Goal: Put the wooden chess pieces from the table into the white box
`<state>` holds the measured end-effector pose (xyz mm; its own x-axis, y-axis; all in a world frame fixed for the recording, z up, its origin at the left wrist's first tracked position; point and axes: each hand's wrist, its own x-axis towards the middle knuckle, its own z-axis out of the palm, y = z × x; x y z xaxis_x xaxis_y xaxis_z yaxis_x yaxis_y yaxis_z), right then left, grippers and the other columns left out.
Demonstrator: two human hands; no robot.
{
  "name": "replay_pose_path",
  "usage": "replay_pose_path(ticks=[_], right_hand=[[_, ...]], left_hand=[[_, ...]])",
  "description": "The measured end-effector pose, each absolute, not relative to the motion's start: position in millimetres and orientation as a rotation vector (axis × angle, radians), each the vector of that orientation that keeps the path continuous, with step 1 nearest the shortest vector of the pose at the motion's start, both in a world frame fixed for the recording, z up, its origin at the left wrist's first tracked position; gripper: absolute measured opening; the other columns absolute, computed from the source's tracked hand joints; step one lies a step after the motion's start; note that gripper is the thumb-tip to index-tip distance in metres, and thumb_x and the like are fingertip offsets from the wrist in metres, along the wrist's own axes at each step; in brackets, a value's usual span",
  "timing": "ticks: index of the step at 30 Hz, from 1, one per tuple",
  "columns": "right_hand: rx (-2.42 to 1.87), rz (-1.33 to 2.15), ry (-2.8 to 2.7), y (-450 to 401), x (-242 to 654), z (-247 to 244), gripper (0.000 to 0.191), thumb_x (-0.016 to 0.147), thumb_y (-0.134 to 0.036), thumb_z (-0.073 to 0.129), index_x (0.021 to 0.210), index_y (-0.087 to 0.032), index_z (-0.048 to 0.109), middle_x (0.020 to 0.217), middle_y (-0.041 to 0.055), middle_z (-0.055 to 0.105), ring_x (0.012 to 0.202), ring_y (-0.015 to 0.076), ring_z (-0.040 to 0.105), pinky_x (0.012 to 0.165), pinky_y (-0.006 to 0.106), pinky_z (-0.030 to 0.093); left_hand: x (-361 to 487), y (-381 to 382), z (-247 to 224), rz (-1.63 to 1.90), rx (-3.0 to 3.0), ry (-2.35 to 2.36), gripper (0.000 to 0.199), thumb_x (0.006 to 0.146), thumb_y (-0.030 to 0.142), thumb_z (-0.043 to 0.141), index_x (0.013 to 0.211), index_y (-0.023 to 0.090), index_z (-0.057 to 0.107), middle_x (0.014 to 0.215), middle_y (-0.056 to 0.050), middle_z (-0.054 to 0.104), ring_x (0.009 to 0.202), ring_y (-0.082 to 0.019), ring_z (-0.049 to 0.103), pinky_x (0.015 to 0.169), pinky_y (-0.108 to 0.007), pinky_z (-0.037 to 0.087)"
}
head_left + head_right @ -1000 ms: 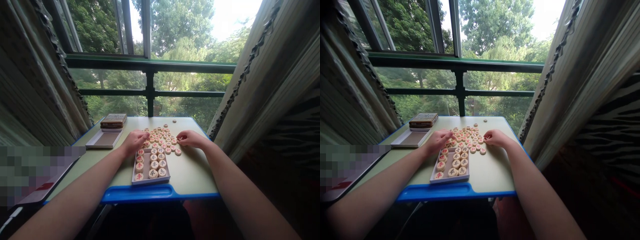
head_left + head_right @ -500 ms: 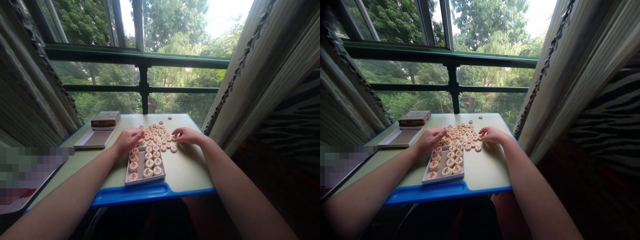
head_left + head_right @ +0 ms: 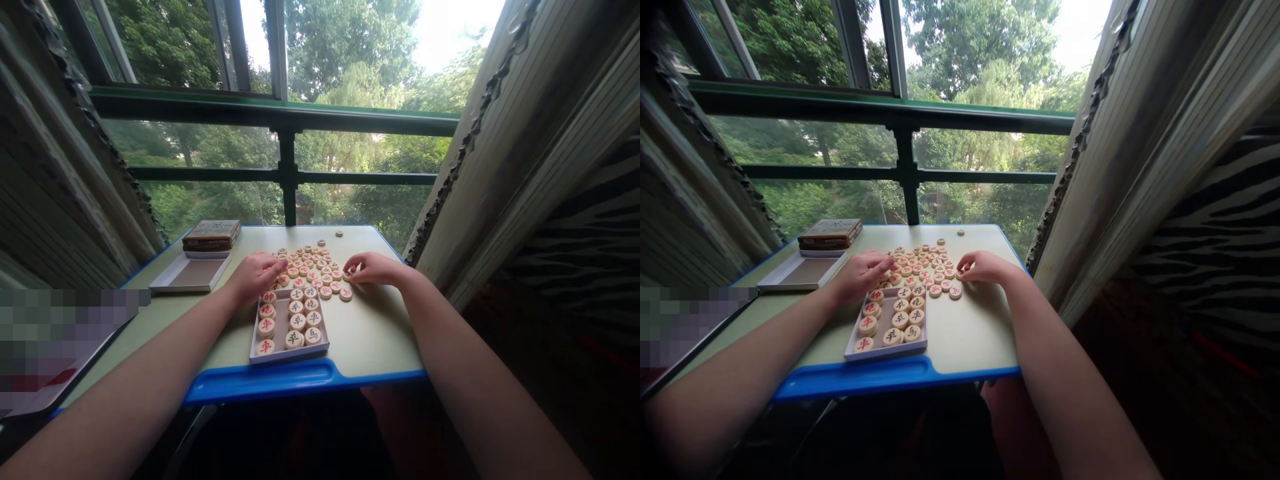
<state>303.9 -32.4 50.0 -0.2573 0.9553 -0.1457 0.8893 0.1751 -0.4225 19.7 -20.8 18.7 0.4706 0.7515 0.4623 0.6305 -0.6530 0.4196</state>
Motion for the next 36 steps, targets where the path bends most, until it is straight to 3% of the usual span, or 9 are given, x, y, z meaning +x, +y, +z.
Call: replay_pose_path(ticks=[15,20,36], right_hand=[[-1.779,0.767,-2.289,-33,309,50,0.035,0.059,-0.041,0.07,0.088,-0.021,0.067,0.091,0.0028,0.065,0.079,0.0167,0.057,0.063,0.023,0.04],[-1.761,0.864,-2.274,-34,312,52,0.034,0.06,-0.036,0.069,0.091,-0.021,0.067,0.096,0.0032,0.064,0.083,0.017,0.057,0.067,0.023,0.042],[-1.783,0.793,-2.321,-33,314,50,0.034,0.057,-0.044,0.071,0.083,-0.022,0.066,0.097,0.0024,0.064,0.083,0.0177,0.058,0.066,0.023,0.042]], left_hand=[[15,-23,23,0.972,2.477,1.217,0.064,0.087,0.055,0.023,0.072,0.015,0.071,0.076,-0.009,0.07,0.081,-0.022,0.06,0.08,-0.034,0.042],[14,-23,24,1.03,2.472,1.241,0.068,0.086,0.057,0.018,0.073,0.015,0.071,0.076,-0.009,0.069,0.082,-0.022,0.059,0.08,-0.035,0.042],[13,-21,20,1.007,2.437,1.236,0.078,0.083,0.064,0.01,0.07,0.018,0.071,0.077,-0.009,0.069,0.083,-0.023,0.059,0.082,-0.037,0.042]])
